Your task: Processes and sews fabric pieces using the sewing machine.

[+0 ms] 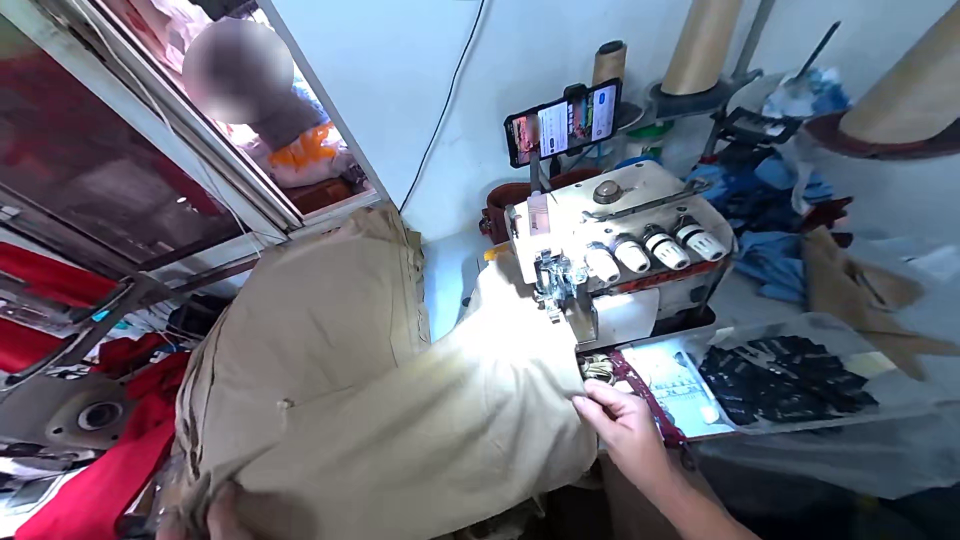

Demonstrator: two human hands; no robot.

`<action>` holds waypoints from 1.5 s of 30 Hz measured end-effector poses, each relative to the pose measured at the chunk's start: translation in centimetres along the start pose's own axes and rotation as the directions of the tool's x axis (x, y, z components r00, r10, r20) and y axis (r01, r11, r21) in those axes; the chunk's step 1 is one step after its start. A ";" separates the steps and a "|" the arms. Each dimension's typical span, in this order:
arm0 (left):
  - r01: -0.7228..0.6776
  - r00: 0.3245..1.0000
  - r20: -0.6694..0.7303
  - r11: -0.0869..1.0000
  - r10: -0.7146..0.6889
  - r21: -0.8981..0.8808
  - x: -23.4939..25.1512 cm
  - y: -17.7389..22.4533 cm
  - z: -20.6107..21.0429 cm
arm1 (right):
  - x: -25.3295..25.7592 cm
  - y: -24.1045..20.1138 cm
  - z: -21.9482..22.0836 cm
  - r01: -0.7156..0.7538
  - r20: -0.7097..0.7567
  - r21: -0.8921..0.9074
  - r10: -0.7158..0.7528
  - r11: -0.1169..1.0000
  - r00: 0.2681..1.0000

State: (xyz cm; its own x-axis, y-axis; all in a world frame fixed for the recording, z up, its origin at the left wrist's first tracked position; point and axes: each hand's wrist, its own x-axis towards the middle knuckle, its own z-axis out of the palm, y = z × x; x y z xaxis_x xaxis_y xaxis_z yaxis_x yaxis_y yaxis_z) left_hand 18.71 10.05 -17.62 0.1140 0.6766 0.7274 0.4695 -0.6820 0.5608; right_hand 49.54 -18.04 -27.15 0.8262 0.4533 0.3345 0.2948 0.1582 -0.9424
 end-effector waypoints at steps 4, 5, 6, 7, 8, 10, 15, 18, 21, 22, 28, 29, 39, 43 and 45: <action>-0.054 0.950 0.311 0.977 -0.013 0.207 2.3 -0.4 3.8 | 1.4 0.4 0.6 0.031 -0.031 -0.013 -0.032 0.999 0.999; -0.039 0.935 0.350 0.969 -0.050 0.243 1.9 0.2 4.3 | 1.2 0.5 0.6 0.056 -0.021 -0.011 -0.056 0.998 0.998; -0.036 0.923 0.377 0.960 -0.074 0.276 1.1 1.3 4.6 | 0.5 0.7 0.5 0.085 0.003 -0.015 -0.085 0.996 0.996; -0.032 0.899 0.425 0.950 -0.108 0.309 0.0 2.5 4.7 | -0.5 0.9 0.4 0.114 0.035 -0.020 -0.113 0.993 0.993; -0.013 0.847 0.507 0.948 -0.159 0.319 -1.3 3.3 4.5 | -1.9 1.3 0.3 0.153 0.070 -0.020 -0.151 0.988 0.986; 0.041 0.696 0.678 0.956 -0.236 0.291 -4.1 3.3 4.7 | -4.7 2.5 -0.1 0.225 0.155 -0.022 -0.219 0.974 0.963; -0.096 0.723 0.659 0.914 -0.208 0.395 -8.3 3.3 6.0 | -9.4 7.1 -1.3 0.295 0.297 -0.164 -0.238 0.941 0.925; -0.100 0.734 0.650 0.915 -0.197 0.390 -8.1 3.1 5.8 | -10.8 8.5 -1.9 0.185 0.264 -0.325 -0.099 0.927 0.959; -0.107 0.748 0.643 0.928 -0.162 0.357 -8.1 2.5 5.8 | -11.6 8.8 -2.2 0.072 0.230 -0.350 0.012 0.934 0.973; -0.103 0.760 0.634 0.936 -0.145 0.337 -8.2 2.3 5.7 | -11.8 8.8 -2.2 0.046 0.226 -0.344 0.036 0.938 0.973; 0.027 0.887 0.446 0.978 -0.118 0.205 -7.1 1.2 3.5 | -12.5 7.6 -3.2 -0.239 0.169 -0.213 0.277 0.947 0.946; 0.036 0.902 0.416 0.979 -0.118 0.198 -6.9 1.1 3.2 | -12.8 7.1 -3.4 -0.244 0.149 -0.185 0.272 0.952 0.951; 0.005 0.835 0.527 0.959 -0.161 0.285 -6.8 1.1 4.9 | -15.0 4.6 -4.1 -0.101 0.013 -0.144 0.103 0.984 0.995; -0.016 0.828 0.535 0.947 -0.167 0.320 -7.6 1.6 5.3 | -14.6 4.6 -3.9 -0.238 -0.053 -0.161 0.233 0.958 0.971; -0.021 0.842 0.519 0.953 -0.145 0.301 -7.8 1.9 5.3 | -14.4 4.6 -3.7 -0.294 -0.084 -0.171 0.283 0.940 0.955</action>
State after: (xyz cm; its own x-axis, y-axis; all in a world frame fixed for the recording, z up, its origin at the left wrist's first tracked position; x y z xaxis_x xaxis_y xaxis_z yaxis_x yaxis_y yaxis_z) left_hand 23.37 4.95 -24.39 0.4819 0.8133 0.3261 0.7087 -0.5807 0.4007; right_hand 40.79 -27.03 -36.28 0.9131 0.4043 0.0530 0.1165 -0.1343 -0.9841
